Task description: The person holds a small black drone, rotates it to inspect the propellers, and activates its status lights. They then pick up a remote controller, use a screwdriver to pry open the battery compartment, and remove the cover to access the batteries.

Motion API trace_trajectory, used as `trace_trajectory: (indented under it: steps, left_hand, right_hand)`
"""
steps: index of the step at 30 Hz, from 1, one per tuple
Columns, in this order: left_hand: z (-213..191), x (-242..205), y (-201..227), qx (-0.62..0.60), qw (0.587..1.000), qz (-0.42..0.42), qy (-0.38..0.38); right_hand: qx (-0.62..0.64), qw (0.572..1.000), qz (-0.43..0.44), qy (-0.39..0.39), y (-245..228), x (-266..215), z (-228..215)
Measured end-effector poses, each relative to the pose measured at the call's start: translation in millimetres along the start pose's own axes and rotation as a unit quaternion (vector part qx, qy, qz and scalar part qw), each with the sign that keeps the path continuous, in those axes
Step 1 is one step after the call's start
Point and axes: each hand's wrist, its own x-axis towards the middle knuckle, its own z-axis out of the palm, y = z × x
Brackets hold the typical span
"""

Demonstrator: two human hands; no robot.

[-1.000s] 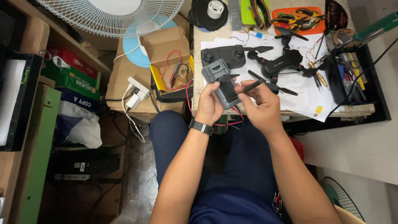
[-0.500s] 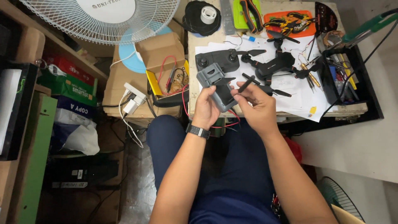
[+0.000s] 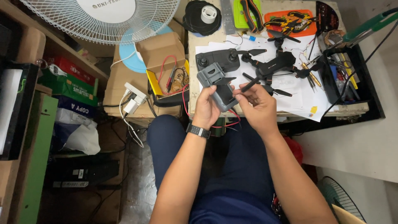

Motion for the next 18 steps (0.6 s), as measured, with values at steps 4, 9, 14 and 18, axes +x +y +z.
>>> trace_trajectory:
  steps: [4, 9, 14, 18]
  left_hand:
    - [-10.6, 9.8, -5.4, 0.005, 1.000, 0.006, 0.006]
    - [20.1, -4.4, 5.2, 0.023, 0.998, 0.028, 0.047]
    - [-0.1, 12.7, -9.0, 0.093, 0.984, 0.087, 0.126]
    - [62.3, -15.1, 6.8, -0.029, 0.982, 0.086, 0.167]
  right_hand:
    - [-0.010, 1.000, -0.018, -0.007, -4.4, -0.4, 2.3]
    - [-0.084, 0.995, -0.058, -0.007, 2.7, -1.4, 4.7]
    - [-0.222, 0.956, -0.191, 0.012, 27.6, -17.2, 44.2]
    - [-0.218, 0.946, -0.233, 0.062, 45.9, -18.0, 73.4]
